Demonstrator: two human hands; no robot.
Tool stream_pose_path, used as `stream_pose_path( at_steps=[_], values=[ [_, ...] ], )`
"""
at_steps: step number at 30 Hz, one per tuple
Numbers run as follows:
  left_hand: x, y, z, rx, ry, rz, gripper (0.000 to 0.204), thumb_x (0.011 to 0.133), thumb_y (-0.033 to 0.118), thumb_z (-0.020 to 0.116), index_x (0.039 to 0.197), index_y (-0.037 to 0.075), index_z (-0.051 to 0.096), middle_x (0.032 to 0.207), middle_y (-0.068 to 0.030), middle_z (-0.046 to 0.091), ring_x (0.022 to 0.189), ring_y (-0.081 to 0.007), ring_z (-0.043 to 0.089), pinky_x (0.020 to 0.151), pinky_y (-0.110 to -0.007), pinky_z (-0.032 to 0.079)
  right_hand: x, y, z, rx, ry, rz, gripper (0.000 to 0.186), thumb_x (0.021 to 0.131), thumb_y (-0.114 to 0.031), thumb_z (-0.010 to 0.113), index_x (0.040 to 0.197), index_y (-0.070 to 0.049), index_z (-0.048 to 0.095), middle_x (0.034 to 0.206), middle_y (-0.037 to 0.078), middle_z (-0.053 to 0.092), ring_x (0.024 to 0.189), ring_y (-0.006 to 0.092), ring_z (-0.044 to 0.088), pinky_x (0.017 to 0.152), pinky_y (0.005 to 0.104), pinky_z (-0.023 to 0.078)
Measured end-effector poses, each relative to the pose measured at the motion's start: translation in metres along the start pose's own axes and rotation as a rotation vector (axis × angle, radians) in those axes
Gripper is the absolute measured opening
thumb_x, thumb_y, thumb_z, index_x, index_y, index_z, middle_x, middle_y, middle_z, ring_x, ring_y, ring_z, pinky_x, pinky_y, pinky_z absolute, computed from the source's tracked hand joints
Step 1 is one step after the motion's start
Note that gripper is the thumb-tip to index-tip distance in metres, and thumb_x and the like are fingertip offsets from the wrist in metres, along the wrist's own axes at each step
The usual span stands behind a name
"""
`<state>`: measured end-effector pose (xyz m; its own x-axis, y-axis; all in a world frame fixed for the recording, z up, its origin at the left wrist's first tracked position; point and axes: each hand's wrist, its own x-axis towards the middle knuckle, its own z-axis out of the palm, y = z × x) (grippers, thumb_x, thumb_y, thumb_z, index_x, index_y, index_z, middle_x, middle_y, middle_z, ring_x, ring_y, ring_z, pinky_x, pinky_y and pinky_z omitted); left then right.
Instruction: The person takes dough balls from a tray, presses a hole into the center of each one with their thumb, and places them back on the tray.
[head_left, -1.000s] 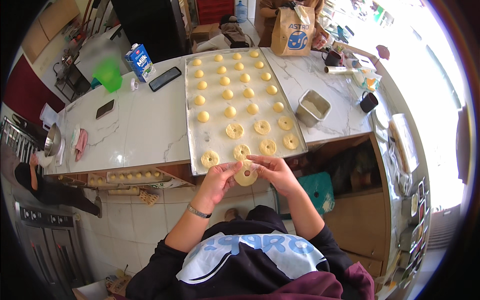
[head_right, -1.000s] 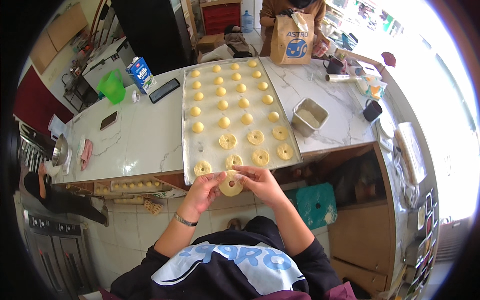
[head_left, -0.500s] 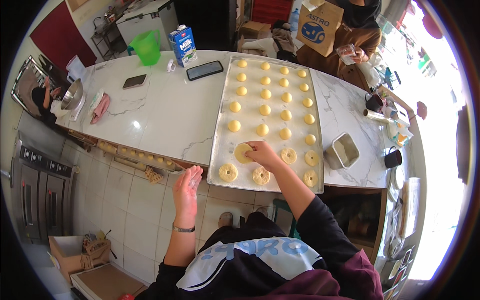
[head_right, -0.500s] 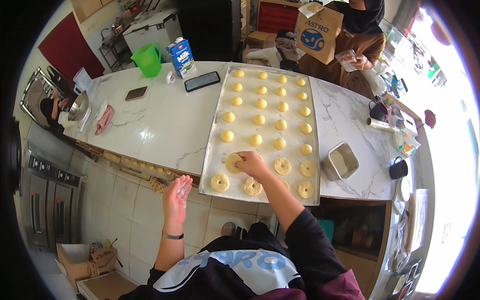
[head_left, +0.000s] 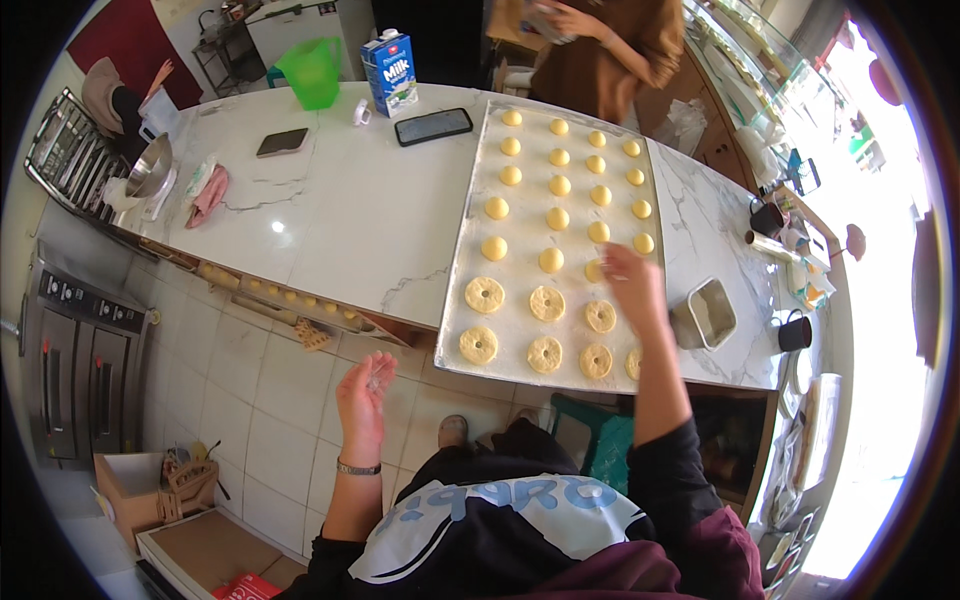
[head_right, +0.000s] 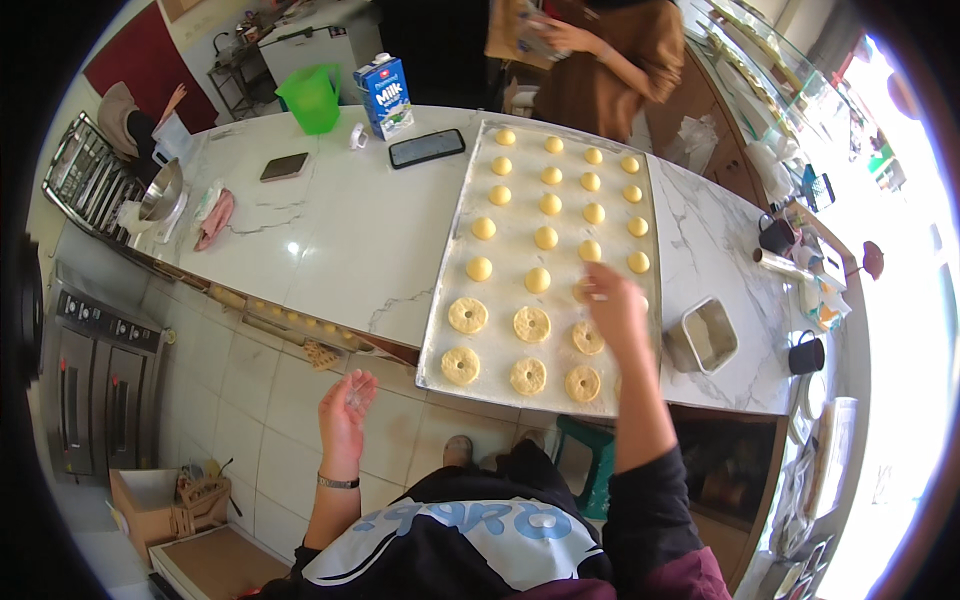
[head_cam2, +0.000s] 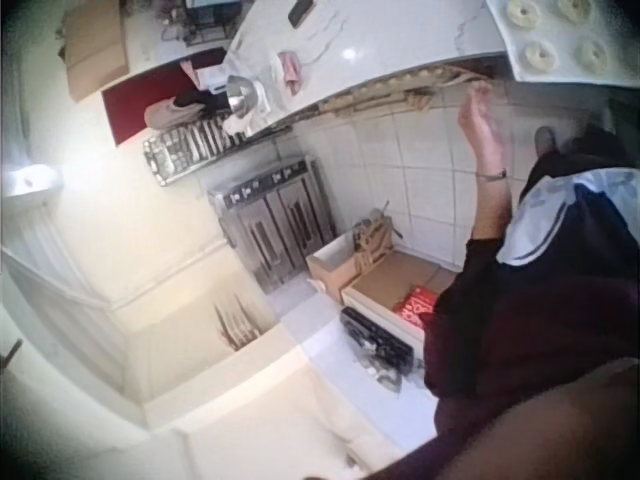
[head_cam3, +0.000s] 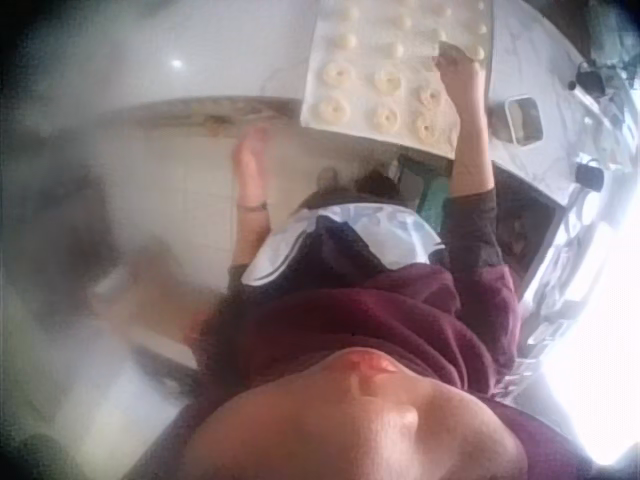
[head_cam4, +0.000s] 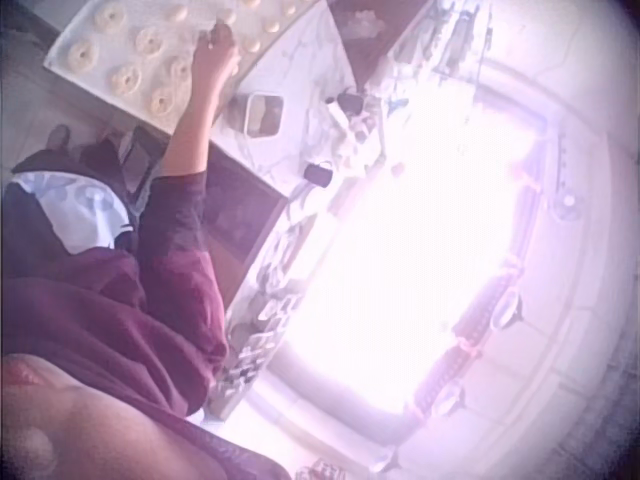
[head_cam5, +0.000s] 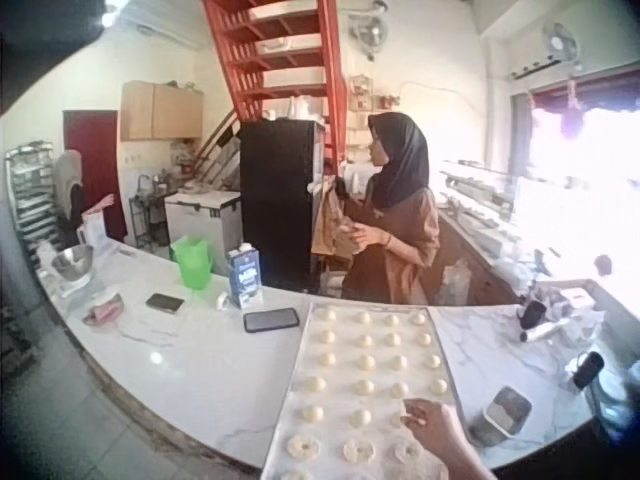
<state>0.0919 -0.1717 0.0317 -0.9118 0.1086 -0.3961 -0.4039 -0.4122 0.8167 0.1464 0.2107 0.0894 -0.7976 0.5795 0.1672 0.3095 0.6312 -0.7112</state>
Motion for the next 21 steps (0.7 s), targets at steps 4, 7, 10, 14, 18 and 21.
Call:
stream_pose_path(
  at_steps=[4, 7, 10, 14, 18, 21],
  values=[
    [0.01, 0.0, 0.02, 0.041, -0.026, -0.009, 0.023, 0.088, 0.019, 0.056, 0.097, -0.002, 0.06, 0.096, -0.0125, 0.063, 0.094, -0.0239, 0.061, 0.084, -0.033, 0.048, -0.02, 0.059, -0.117, -0.177, 0.253, 0.179, 0.018, 0.074, -0.005, 0.056, 0.089, -0.002, 0.067, 0.073, 0.016, 0.065, 0.068, 0.0219, 0.065, 0.064, 0.0312, 0.05],
    [0.015, -0.008, 0.052, 0.048, -0.095, -0.021, 0.023, 0.088, 0.019, 0.056, 0.097, -0.002, 0.059, 0.098, -0.0133, 0.062, 0.095, -0.0245, 0.061, 0.086, -0.034, 0.048, -0.033, 0.148, -0.163, -0.292, -0.099, 0.459, 0.013, 0.069, -0.007, 0.064, 0.078, 0.001, 0.068, 0.066, 0.018, 0.063, 0.063, 0.0254, 0.064, 0.06, 0.0328, 0.049],
    [0.015, -0.018, 0.091, 0.04, -0.157, -0.017, 0.024, 0.088, 0.019, 0.056, 0.098, -0.003, 0.059, 0.1, -0.0139, 0.062, 0.096, -0.0249, 0.06, 0.087, -0.034, 0.047, -0.037, 0.156, -0.142, -0.524, -0.135, 0.161, 0.012, 0.069, -0.006, 0.06, 0.075, 0.003, 0.067, 0.064, 0.02, 0.061, 0.06, 0.027, 0.064, 0.059, 0.0345, 0.049],
    [0.008, -0.038, 0.141, 0.051, -0.257, -0.042, 0.025, 0.088, 0.019, 0.057, 0.1, -0.002, 0.059, 0.1, -0.0133, 0.063, 0.096, -0.024, 0.061, 0.087, -0.034, 0.046, -0.033, 0.161, -0.129, -0.555, -0.186, 0.142, 0.014, 0.068, -0.007, 0.062, 0.075, 0.004, 0.066, 0.073, 0.025, 0.06, 0.068, 0.0371, 0.06, 0.064, 0.0379, 0.049],
    [0.001, -0.059, 0.173, 0.056, -0.307, -0.114, 0.026, 0.088, 0.022, 0.057, 0.1, -0.001, 0.06, 0.101, -0.0133, 0.063, 0.097, -0.0235, 0.061, 0.088, -0.033, 0.046, -0.039, 0.152, -0.143, -0.502, -0.147, 0.124, 0.015, 0.067, -0.001, 0.056, 0.078, 0.002, 0.067, 0.081, 0.024, 0.061, 0.078, 0.0362, 0.061, 0.07, 0.0403, 0.048],
    [-0.005, -0.078, 0.199, -0.041, -0.392, -0.312, 0.033, 0.09, 0.027, 0.053, 0.106, -0.002, 0.057, 0.105, -0.0147, 0.062, 0.1, -0.0253, 0.059, 0.089, -0.034, 0.046, -0.044, 0.133, -0.154, -0.504, -0.281, 0.053, 0.022, 0.071, -0.002, 0.055, 0.089, 0.0, 0.066, 0.088, 0.022, 0.062, 0.084, 0.0351, 0.06, 0.075, 0.0398, 0.048]
  ],
)
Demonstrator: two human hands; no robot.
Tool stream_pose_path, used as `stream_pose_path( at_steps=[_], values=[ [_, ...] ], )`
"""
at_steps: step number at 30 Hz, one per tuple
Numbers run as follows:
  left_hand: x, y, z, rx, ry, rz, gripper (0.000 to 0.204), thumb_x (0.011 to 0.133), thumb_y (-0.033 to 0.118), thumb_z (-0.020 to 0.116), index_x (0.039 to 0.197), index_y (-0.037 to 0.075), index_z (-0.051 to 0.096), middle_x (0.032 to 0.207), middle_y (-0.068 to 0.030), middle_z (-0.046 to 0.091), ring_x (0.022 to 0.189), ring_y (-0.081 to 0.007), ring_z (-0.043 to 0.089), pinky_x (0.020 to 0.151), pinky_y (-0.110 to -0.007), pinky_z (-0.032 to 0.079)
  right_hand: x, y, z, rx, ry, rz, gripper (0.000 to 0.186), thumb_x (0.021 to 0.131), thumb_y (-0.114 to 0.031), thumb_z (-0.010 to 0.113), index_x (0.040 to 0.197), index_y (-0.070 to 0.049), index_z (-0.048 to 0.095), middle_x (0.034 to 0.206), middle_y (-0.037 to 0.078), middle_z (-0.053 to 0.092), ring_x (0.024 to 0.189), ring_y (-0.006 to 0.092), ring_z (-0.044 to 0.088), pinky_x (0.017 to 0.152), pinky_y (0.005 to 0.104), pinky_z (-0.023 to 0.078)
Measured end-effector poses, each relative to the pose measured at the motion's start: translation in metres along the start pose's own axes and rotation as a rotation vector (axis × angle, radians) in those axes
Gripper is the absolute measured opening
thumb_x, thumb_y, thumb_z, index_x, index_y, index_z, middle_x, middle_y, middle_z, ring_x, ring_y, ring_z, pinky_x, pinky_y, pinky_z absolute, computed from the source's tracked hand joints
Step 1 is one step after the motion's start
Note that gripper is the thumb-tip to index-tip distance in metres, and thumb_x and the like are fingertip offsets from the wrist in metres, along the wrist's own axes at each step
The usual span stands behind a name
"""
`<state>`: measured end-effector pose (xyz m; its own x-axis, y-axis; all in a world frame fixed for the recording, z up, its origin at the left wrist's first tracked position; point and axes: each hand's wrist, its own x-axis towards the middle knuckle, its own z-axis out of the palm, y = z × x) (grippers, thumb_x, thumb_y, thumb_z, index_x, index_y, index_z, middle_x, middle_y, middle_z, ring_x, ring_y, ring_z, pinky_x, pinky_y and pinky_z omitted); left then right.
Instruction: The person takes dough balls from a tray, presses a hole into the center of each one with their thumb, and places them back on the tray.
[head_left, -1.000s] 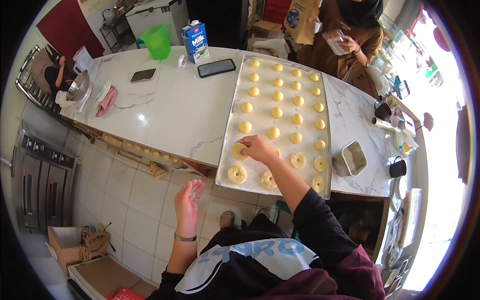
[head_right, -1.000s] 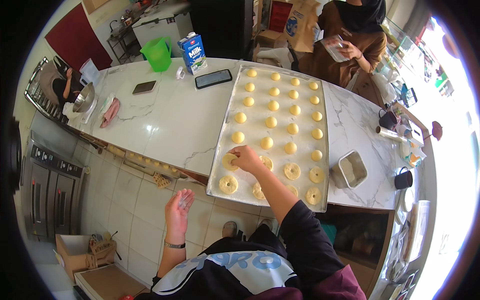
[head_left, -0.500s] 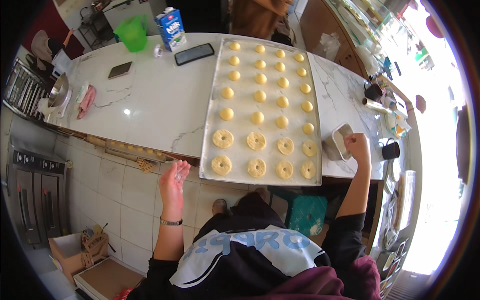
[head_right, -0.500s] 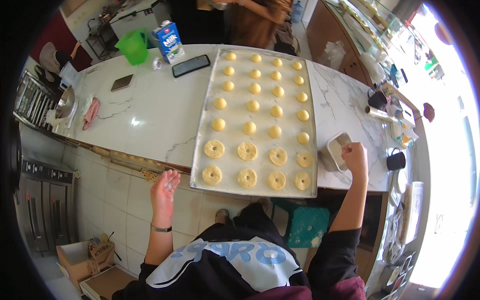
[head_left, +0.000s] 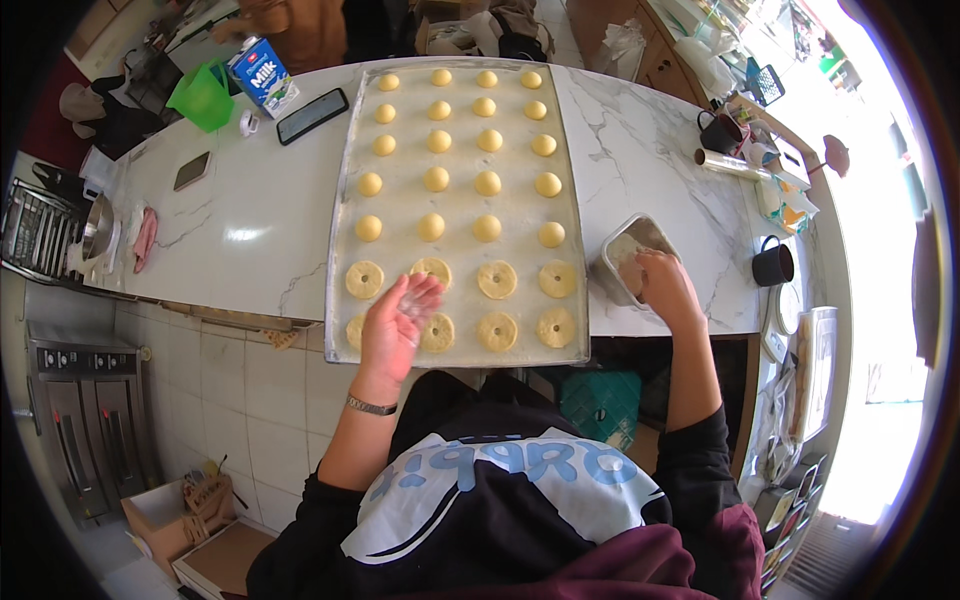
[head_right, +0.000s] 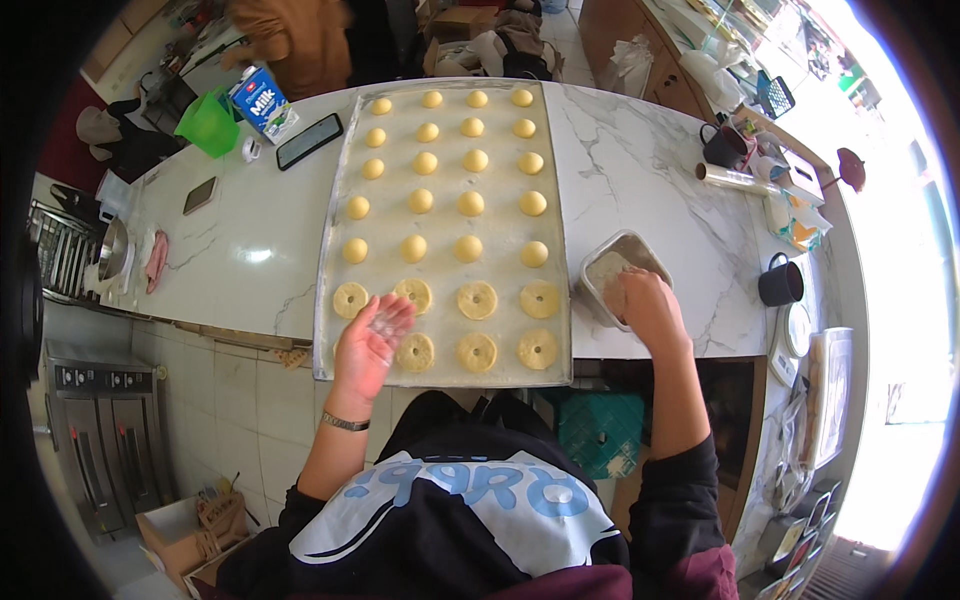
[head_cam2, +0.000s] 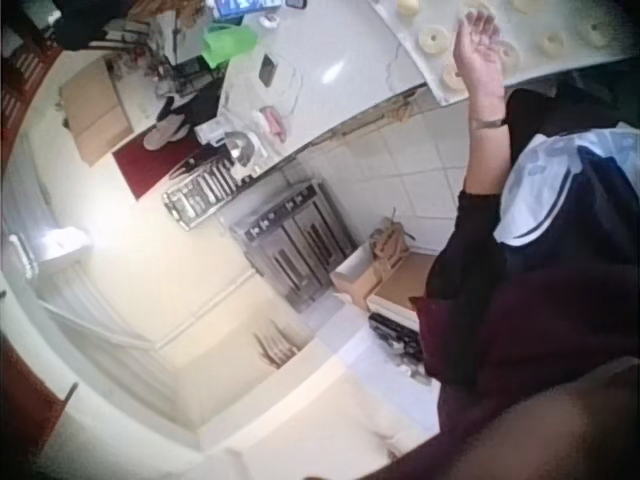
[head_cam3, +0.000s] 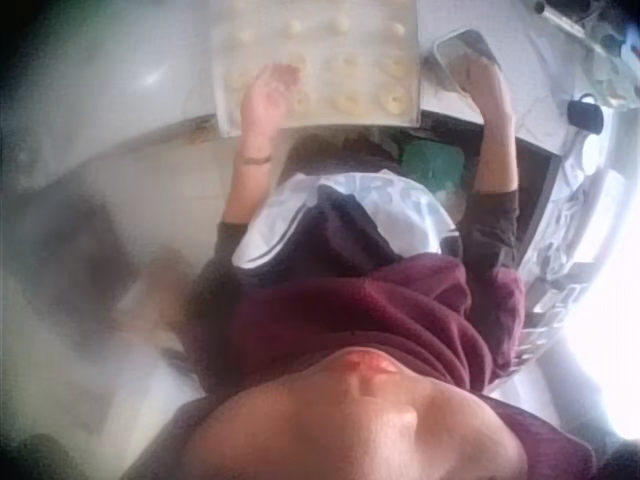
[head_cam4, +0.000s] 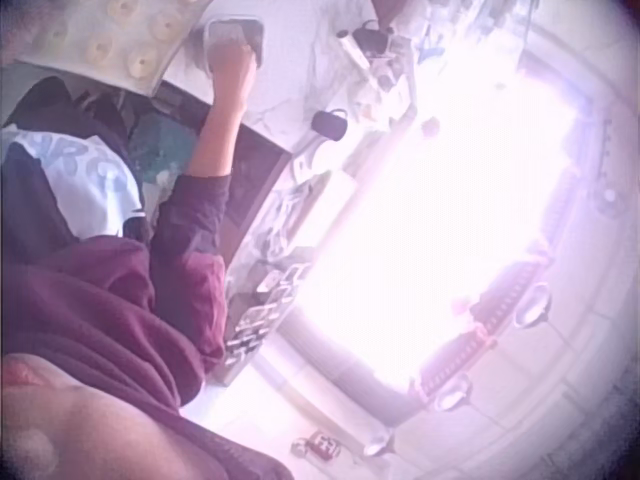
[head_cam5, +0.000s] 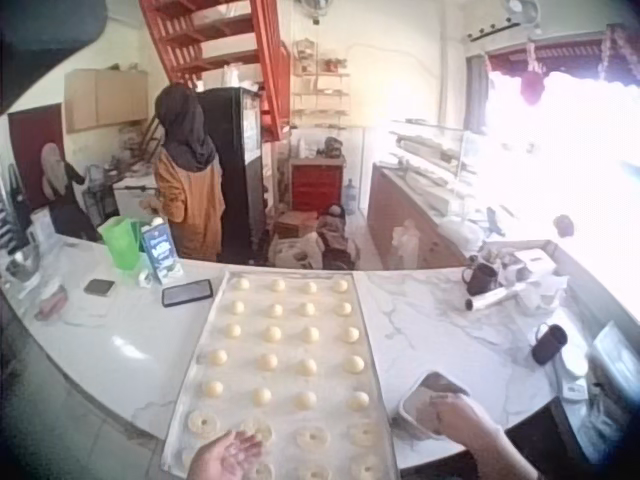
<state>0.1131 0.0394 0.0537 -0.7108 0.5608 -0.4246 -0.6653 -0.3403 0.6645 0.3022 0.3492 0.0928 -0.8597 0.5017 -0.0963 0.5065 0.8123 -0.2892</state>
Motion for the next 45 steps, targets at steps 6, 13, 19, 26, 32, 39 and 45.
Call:
stream_pose_path(
  at_steps=[6, 13, 19, 26, 32, 39, 45],
  values=[
    [0.017, -0.044, 0.056, -0.402, -0.342, -0.519, 0.065, 0.09, 0.051, 0.041, 0.123, -0.005, 0.043, 0.121, -0.0192, 0.052, 0.11, -0.0287, 0.053, 0.094, -0.037, 0.043, -0.032, -0.082, 0.034, 0.257, 0.188, -0.317, 0.036, 0.078, -0.01, 0.057, 0.112, 0.002, 0.055, 0.118, 0.019, 0.054, 0.11, 0.0332, 0.051, 0.093, 0.0394, 0.042],
    [0.031, -0.019, 0.054, -0.439, -0.396, -0.471, 0.078, 0.088, 0.057, 0.04, 0.128, -0.009, 0.034, 0.127, -0.0209, 0.046, 0.12, -0.029, 0.044, 0.103, -0.039, 0.034, 0.019, -0.094, 0.094, 0.085, 0.234, -0.232, 0.063, 0.087, -0.035, 0.048, 0.132, 0.006, 0.032, 0.135, 0.025, 0.035, 0.129, 0.0348, 0.031, 0.107, 0.046, 0.021],
    [0.035, 0.021, 0.021, -0.517, -0.31, -0.329, 0.061, 0.094, 0.041, 0.039, 0.127, -0.01, 0.036, 0.131, -0.0224, 0.043, 0.128, -0.0307, 0.035, 0.108, -0.041, 0.028, 0.052, -0.073, 0.115, -0.133, 0.17, -0.125, 0.069, 0.091, -0.046, 0.036, 0.136, 0.004, 0.024, 0.143, 0.022, 0.025, 0.134, 0.0315, 0.023, 0.11, 0.0443, 0.014],
    [0.03, 0.031, -0.013, -0.516, -0.243, -0.341, 0.051, 0.094, 0.035, 0.041, 0.123, -0.007, 0.041, 0.129, -0.0215, 0.045, 0.125, -0.0308, 0.039, 0.107, -0.041, 0.03, 0.048, -0.082, 0.111, -0.181, 0.077, -0.065, 0.07, 0.091, -0.05, 0.031, 0.137, 0.003, 0.023, 0.145, 0.017, 0.023, 0.136, 0.0274, 0.018, 0.11, 0.0464, 0.01],
    [0.03, 0.04, -0.029, -0.464, -0.2, -0.314, 0.045, 0.093, 0.029, 0.043, 0.121, -0.007, 0.043, 0.127, -0.0204, 0.047, 0.123, -0.0297, 0.042, 0.105, -0.041, 0.033, 0.051, -0.082, 0.121, -0.201, 0.071, -0.071, 0.07, 0.092, -0.049, 0.03, 0.138, 0.003, 0.022, 0.145, 0.016, 0.022, 0.136, 0.0259, 0.018, 0.11, 0.0476, 0.008],
    [0.029, 0.047, -0.039, -0.429, -0.178, -0.312, 0.039, 0.093, 0.025, 0.044, 0.117, -0.006, 0.047, 0.124, -0.0189, 0.05, 0.12, -0.0288, 0.045, 0.104, -0.04, 0.035, 0.056, -0.084, 0.11, -0.124, 0.003, 0.068, 0.07, 0.092, -0.049, 0.027, 0.138, 0.003, 0.021, 0.146, 0.016, 0.022, 0.137, 0.0255, 0.017, 0.11, 0.0482, 0.006],
    [0.03, 0.052, -0.045, -0.442, -0.144, -0.324, 0.036, 0.092, 0.022, 0.045, 0.115, -0.005, 0.048, 0.123, -0.0186, 0.052, 0.119, -0.0287, 0.047, 0.103, -0.04, 0.037, 0.055, -0.084, 0.119, -0.201, 0.027, 0.001, 0.07, 0.092, -0.05, 0.028, 0.139, 0.001, 0.021, 0.146, 0.015, 0.021, 0.137, 0.0257, 0.017, 0.11, 0.0484, 0.004]
  ],
)
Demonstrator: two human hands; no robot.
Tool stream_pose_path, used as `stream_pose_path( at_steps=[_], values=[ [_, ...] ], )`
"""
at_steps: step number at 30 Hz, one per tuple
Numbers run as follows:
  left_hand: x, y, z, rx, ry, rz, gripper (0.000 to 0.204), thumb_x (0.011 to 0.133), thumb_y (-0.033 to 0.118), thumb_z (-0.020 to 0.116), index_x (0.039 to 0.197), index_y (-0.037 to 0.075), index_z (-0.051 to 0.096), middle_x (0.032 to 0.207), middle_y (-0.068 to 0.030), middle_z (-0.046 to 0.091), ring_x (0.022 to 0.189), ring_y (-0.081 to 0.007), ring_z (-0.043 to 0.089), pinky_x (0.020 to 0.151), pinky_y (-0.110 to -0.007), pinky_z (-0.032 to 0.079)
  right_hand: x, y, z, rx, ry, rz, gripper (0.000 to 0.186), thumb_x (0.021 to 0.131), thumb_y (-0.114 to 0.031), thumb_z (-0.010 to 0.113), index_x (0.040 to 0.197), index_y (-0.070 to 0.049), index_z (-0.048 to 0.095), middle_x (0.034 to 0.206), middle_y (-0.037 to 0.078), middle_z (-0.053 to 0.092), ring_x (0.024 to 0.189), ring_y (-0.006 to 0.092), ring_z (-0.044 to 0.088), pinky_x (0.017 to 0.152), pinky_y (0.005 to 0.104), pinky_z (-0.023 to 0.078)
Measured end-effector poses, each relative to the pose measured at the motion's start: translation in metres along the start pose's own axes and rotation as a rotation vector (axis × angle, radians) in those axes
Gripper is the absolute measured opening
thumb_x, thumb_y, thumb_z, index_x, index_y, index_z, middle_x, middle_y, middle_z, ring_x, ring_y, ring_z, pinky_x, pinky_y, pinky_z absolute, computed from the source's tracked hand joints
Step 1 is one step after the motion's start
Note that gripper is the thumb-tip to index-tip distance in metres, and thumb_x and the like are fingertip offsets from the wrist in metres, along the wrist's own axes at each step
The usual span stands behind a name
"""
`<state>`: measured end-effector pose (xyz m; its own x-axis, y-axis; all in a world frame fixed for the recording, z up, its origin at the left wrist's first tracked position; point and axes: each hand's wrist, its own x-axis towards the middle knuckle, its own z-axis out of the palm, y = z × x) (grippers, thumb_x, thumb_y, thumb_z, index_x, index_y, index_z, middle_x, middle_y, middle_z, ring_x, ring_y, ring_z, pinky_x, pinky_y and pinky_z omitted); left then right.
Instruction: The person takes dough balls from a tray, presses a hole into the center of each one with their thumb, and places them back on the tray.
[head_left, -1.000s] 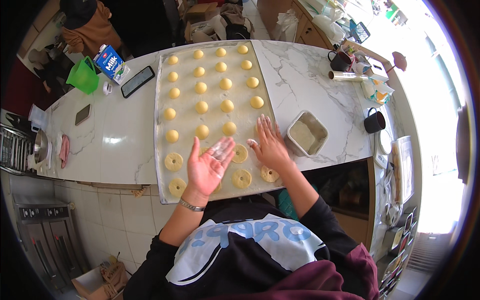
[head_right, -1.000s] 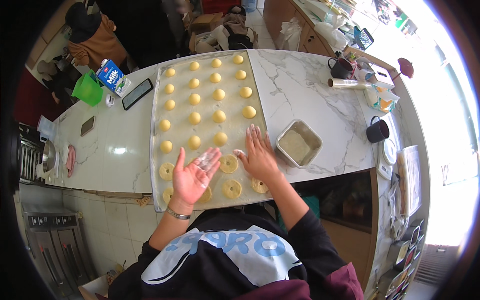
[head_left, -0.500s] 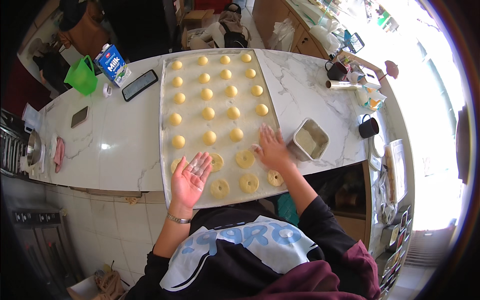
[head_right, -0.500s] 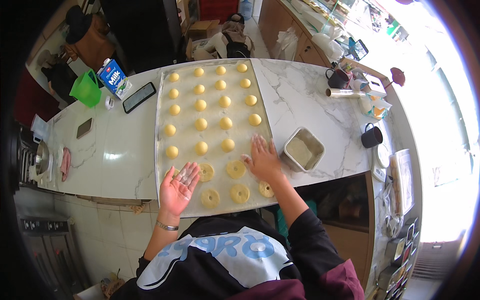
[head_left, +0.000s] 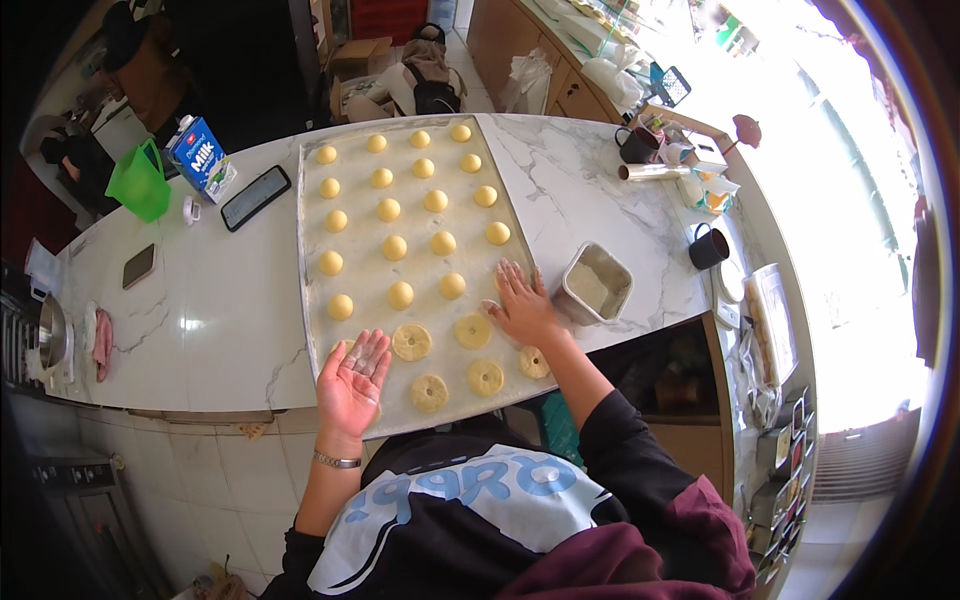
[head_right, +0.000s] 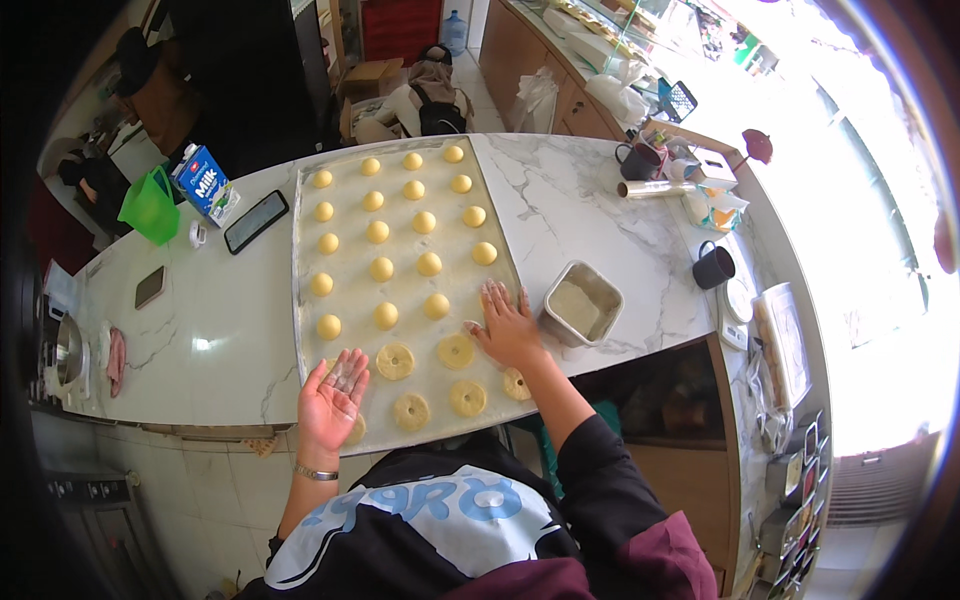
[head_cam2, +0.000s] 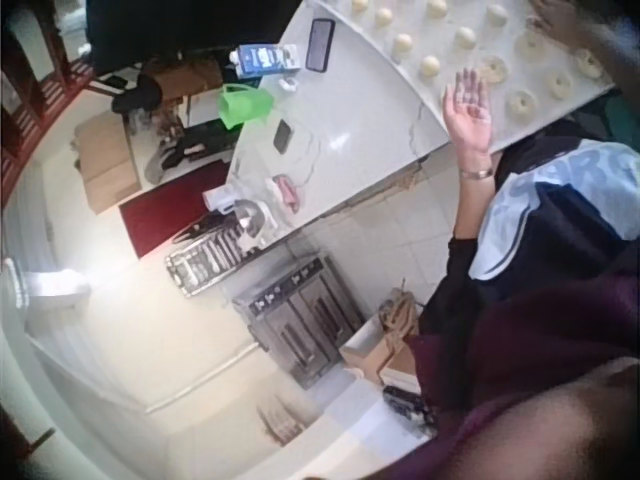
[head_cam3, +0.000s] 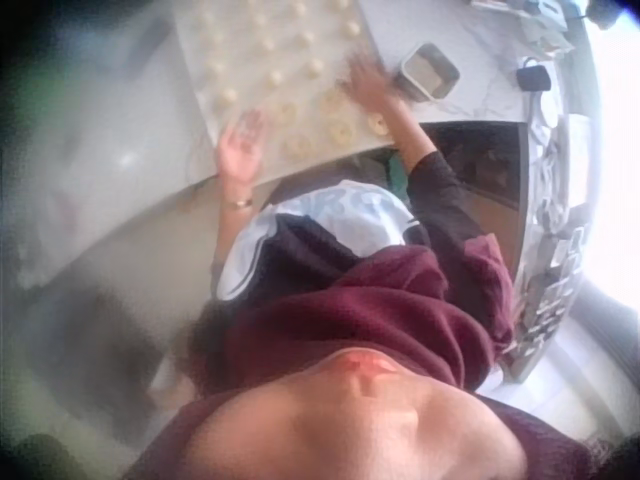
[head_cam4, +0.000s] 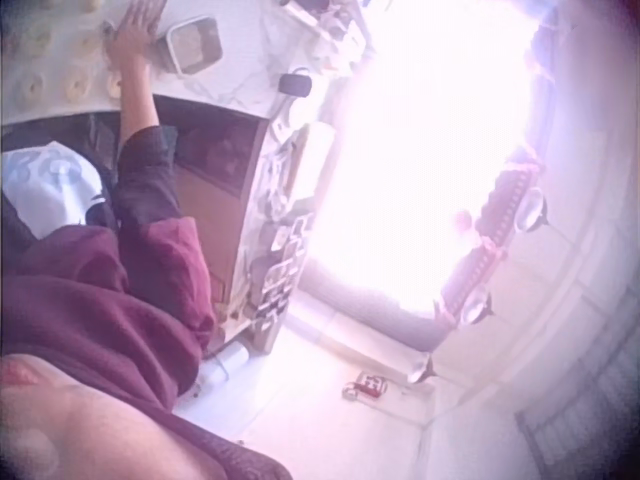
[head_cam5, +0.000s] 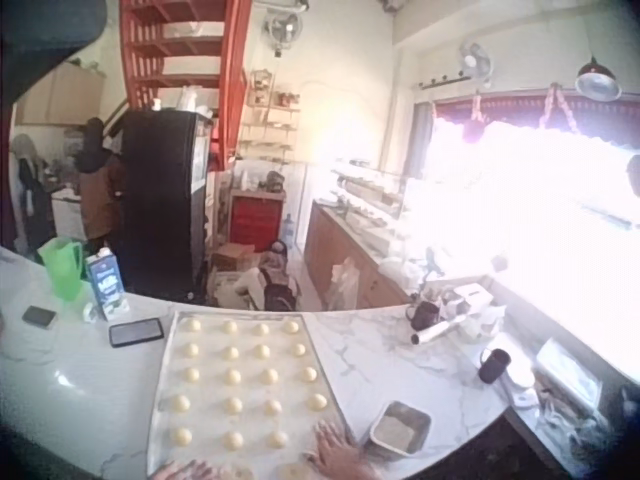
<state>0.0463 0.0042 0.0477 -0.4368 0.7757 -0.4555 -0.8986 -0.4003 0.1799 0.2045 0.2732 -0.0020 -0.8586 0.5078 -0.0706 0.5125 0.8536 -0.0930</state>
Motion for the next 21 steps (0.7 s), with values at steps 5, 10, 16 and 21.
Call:
stream_pose_path(
  at_steps=[5, 10, 16, 21],
  values=[
    [0.001, 0.0, -0.003, 0.002, -0.003, 0.0, 0.036, 0.092, 0.024, 0.046, 0.114, -0.005, 0.049, 0.12, -0.0189, 0.053, 0.117, -0.0292, 0.048, 0.101, -0.04, 0.039, 0.004, 0.013, -0.002, 0.088, 0.056, 0.088, 0.059, 0.091, -0.036, 0.032, 0.136, 0.002, 0.025, 0.144, 0.016, 0.026, 0.134, 0.0264, 0.022, 0.11, 0.0471, 0.01],
    [0.0, 0.005, -0.013, -0.01, 0.021, 0.01, 0.034, 0.092, 0.02, 0.045, 0.114, -0.005, 0.05, 0.121, -0.0189, 0.053, 0.118, -0.0288, 0.048, 0.102, -0.04, 0.039, 0.008, 0.02, -0.026, 0.524, 0.281, 0.149, 0.038, 0.081, -0.004, 0.044, 0.118, -0.002, 0.05, 0.127, 0.018, 0.045, 0.117, 0.03, 0.044, 0.101, 0.0413, 0.034],
    [0.004, 0.007, -0.019, -0.031, -0.01, -0.02, 0.032, 0.092, 0.02, 0.044, 0.112, -0.005, 0.052, 0.119, -0.0191, 0.055, 0.117, -0.0288, 0.049, 0.102, -0.04, 0.039, 0.007, 0.021, -0.018, 0.505, 0.36, 0.114, 0.021, 0.074, 0.008, 0.05, 0.086, -0.004, 0.062, 0.093, 0.013, 0.049, 0.094, 0.0299, 0.052, 0.083, 0.0382, 0.043],
    [0.006, 0.008, -0.017, -0.035, 0.012, -0.033, 0.032, 0.092, 0.02, 0.045, 0.111, -0.005, 0.052, 0.118, -0.0187, 0.055, 0.117, -0.0286, 0.049, 0.102, -0.04, 0.039, 0.01, 0.03, -0.003, 0.442, 0.341, 0.048, 0.019, 0.073, 0.003, 0.053, 0.084, -0.007, 0.063, 0.096, 0.01, 0.049, 0.093, 0.0282, 0.05, 0.078, 0.0382, 0.042]
  ],
)
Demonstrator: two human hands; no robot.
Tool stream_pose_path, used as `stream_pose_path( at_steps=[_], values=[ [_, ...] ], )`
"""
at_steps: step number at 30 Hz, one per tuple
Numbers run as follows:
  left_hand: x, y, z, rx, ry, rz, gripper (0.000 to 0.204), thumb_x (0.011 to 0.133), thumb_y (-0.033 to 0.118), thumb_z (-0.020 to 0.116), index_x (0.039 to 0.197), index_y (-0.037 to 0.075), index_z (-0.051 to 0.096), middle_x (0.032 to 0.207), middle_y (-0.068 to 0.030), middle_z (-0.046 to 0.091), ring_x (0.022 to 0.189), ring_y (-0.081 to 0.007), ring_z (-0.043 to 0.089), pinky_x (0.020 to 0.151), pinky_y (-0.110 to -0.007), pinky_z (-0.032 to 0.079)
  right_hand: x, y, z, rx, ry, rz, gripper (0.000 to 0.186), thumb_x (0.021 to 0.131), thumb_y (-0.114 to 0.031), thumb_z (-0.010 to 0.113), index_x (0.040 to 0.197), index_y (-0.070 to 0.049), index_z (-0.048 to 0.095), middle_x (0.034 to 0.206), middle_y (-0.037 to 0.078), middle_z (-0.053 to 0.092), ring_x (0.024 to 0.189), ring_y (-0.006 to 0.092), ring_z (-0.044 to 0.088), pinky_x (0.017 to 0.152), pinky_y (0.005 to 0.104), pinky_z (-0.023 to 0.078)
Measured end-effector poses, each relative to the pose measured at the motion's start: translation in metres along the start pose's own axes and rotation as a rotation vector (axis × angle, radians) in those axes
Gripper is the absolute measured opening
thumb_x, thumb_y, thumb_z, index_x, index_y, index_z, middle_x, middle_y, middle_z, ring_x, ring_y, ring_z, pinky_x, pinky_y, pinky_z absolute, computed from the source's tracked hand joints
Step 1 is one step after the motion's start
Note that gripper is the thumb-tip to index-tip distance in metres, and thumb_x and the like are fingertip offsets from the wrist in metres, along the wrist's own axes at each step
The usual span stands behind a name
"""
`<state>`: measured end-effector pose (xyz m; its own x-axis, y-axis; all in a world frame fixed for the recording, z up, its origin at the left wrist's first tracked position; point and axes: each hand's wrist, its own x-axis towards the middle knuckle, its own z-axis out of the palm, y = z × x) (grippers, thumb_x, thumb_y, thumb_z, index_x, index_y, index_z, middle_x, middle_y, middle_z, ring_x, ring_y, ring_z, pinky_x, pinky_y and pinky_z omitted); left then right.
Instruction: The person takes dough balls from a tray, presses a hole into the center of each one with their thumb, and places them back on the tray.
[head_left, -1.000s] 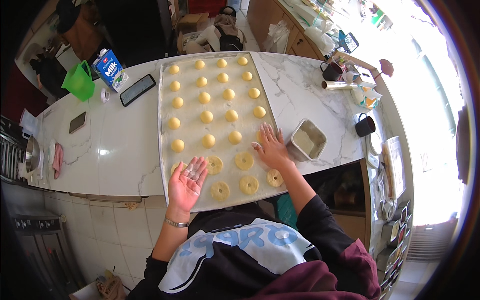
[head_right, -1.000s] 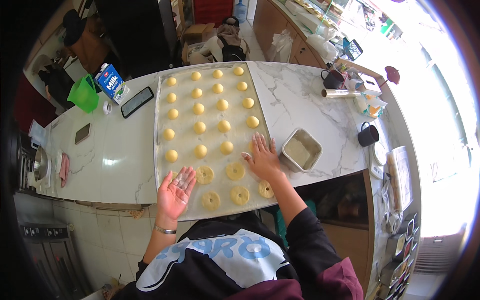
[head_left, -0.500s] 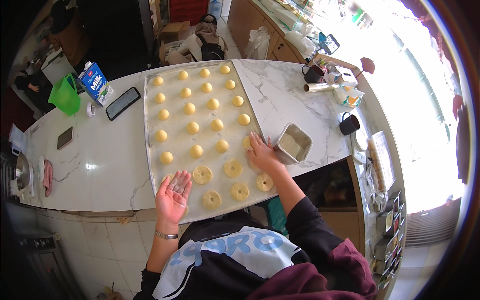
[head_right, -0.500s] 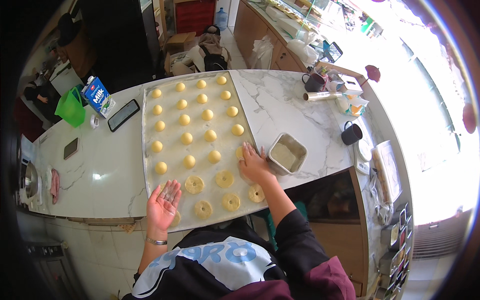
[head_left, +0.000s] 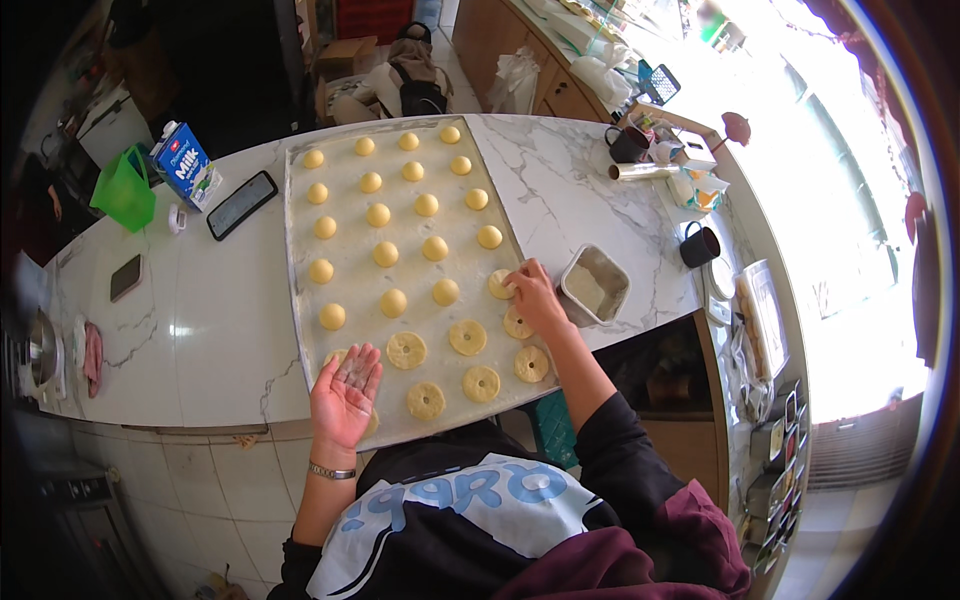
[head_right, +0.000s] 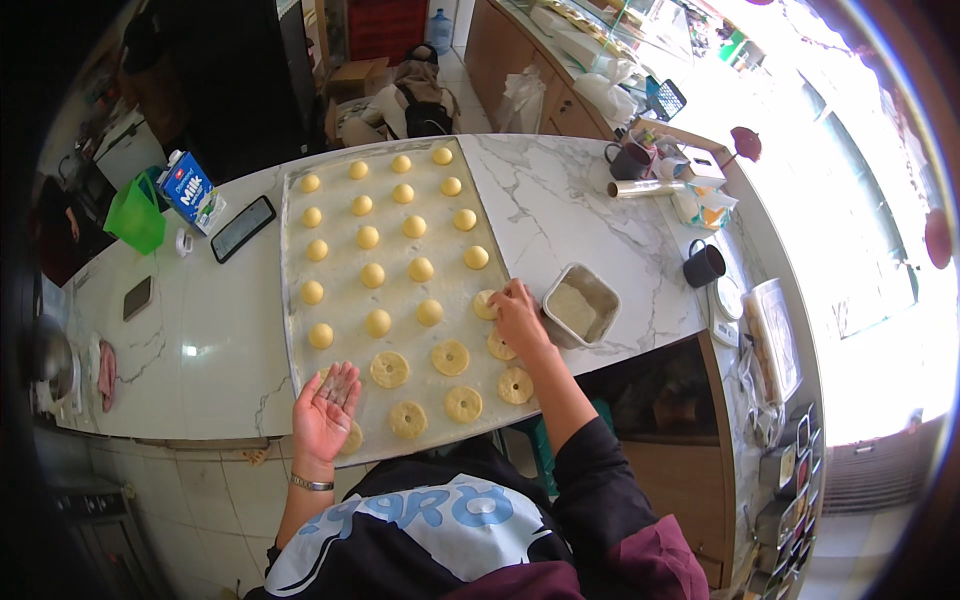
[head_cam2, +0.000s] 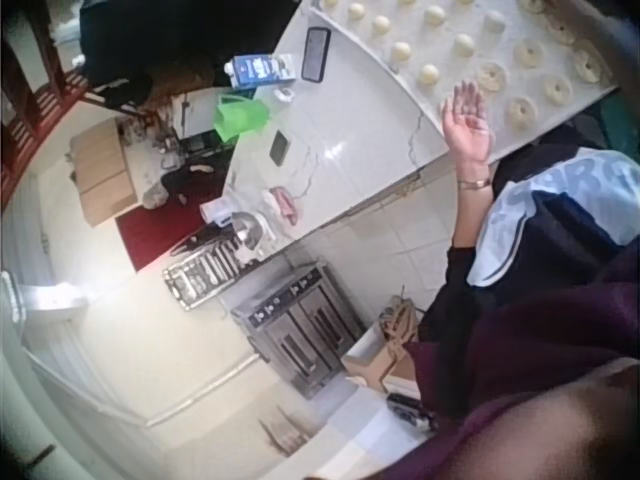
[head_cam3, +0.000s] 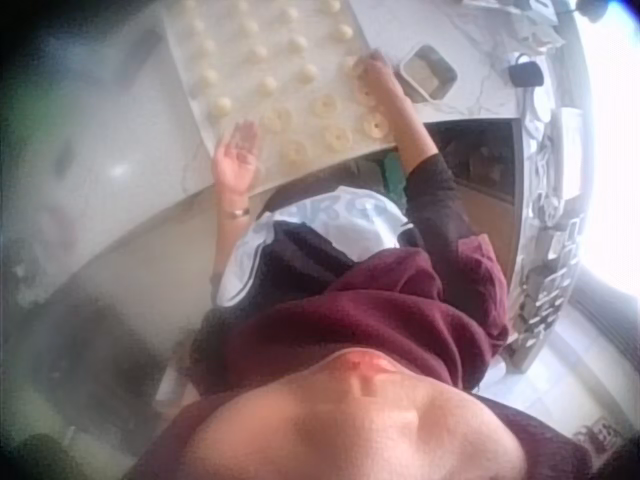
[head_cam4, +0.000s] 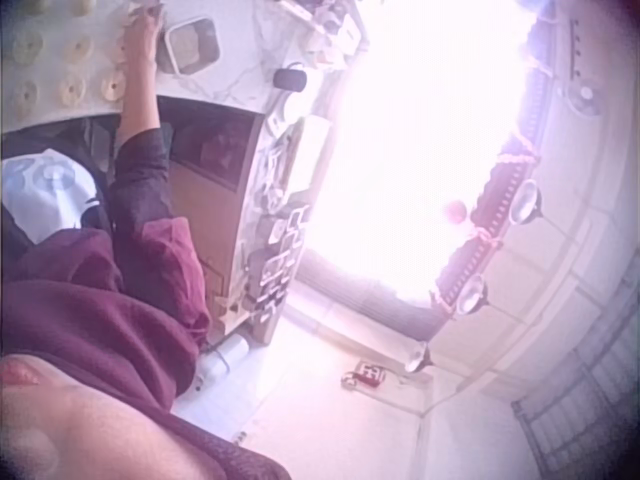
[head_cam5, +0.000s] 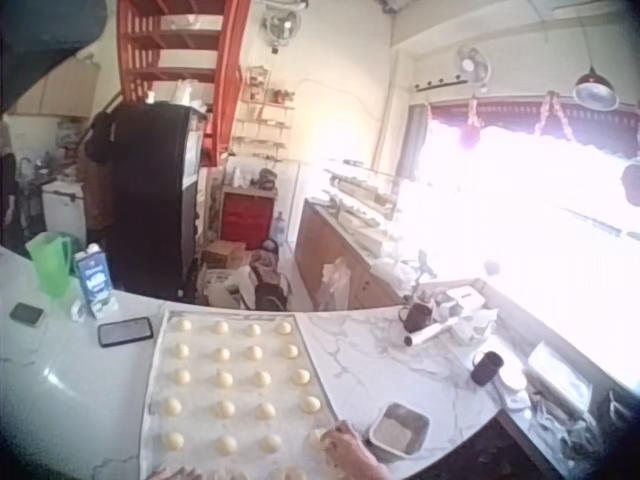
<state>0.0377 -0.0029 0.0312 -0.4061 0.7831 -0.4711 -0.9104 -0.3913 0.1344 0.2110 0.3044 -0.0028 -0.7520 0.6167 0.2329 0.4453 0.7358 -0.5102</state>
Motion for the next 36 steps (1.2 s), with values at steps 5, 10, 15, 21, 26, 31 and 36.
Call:
stream_pose_path(
  at_steps=[5, 10, 15, 21, 26, 31, 36],
  values=[
    [0.003, -0.002, 0.001, -0.027, -0.029, -0.029, 0.032, 0.092, 0.019, 0.045, 0.112, -0.004, 0.052, 0.118, -0.0185, 0.056, 0.116, -0.0282, 0.05, 0.101, -0.04, 0.04, -0.002, -0.003, 0.003, -0.146, -0.023, -0.031, 0.016, 0.072, -0.006, 0.056, 0.086, -0.01, 0.064, 0.1, 0.009, 0.048, 0.099, 0.0272, 0.046, 0.078, 0.0419, 0.038],
    [0.013, -0.013, 0.006, 0.019, -0.005, -0.063, 0.032, 0.092, 0.021, 0.043, 0.106, -0.004, 0.056, 0.113, -0.0199, 0.058, 0.113, -0.0302, 0.052, 0.099, -0.041, 0.041, -0.007, -0.015, 0.002, -0.192, 0.021, -0.025, 0.019, 0.071, -0.014, 0.059, 0.089, -0.009, 0.063, 0.106, 0.009, 0.046, 0.104, 0.0274, 0.042, 0.079, 0.045, 0.036],
    [0.025, -0.035, 0.011, 0.132, -0.104, -0.218, 0.033, 0.093, 0.022, 0.041, 0.106, -0.004, 0.057, 0.111, -0.0198, 0.059, 0.111, -0.0304, 0.054, 0.099, -0.041, 0.041, -0.007, -0.011, 0.009, -0.226, -0.104, 0.08, 0.036, 0.071, -0.02, 0.061, 0.104, -0.004, 0.057, 0.114, 0.013, 0.041, 0.109, 0.0294, 0.038, 0.079, 0.046, 0.035],
    [0.033, -0.056, 0.042, 0.477, -0.14, -0.269, 0.033, 0.093, 0.024, 0.043, 0.106, -0.004, 0.056, 0.112, -0.0178, 0.059, 0.11, -0.0293, 0.054, 0.097, -0.04, 0.042, -0.001, -0.054, 0.002, -0.111, -0.305, 0.158, 0.046, 0.076, -0.025, 0.06, 0.112, 0.001, 0.049, 0.118, 0.016, 0.04, 0.111, 0.0326, 0.037, 0.088, 0.0472, 0.034],
    [0.042, -0.069, 0.054, 0.561, -0.165, -0.084, 0.029, 0.092, 0.024, 0.05, 0.106, -0.001, 0.057, 0.106, -0.0128, 0.062, 0.102, -0.0235, 0.059, 0.092, -0.036, 0.046, -0.031, -0.123, -0.015, 0.129, -0.132, -0.137, 0.031, 0.077, -0.022, 0.059, 0.103, -0.005, 0.054, 0.116, 0.013, 0.042, 0.112, 0.0301, 0.037, 0.092, 0.0443, 0.033],
    [0.042, -0.07, 0.057, 0.563, -0.115, 0.122, 0.021, 0.089, 0.019, 0.057, 0.103, 0.003, 0.058, 0.088, -0.0037, 0.063, 0.078, -0.0126, 0.059, 0.071, -0.024, 0.047, -0.035, -0.151, -0.022, 0.077, 0.007, -0.245, 0.03, 0.076, -0.02, 0.06, 0.103, -0.006, 0.055, 0.117, 0.012, 0.042, 0.115, 0.0293, 0.037, 0.094, 0.0438, 0.031],
    [0.038, -0.066, 0.067, 0.575, -0.096, 0.209, 0.02, 0.086, 0.018, 0.061, 0.099, 0.003, 0.06, 0.086, -0.0021, 0.062, 0.075, -0.0102, 0.057, 0.068, -0.022, 0.045, -0.039, -0.162, -0.024, -0.002, 0.056, -0.218, 0.029, 0.079, -0.018, 0.058, 0.106, -0.009, 0.056, 0.129, 0.013, 0.039, 0.122, 0.0302, 0.033, 0.095, 0.0451, 0.031]
  ],
)
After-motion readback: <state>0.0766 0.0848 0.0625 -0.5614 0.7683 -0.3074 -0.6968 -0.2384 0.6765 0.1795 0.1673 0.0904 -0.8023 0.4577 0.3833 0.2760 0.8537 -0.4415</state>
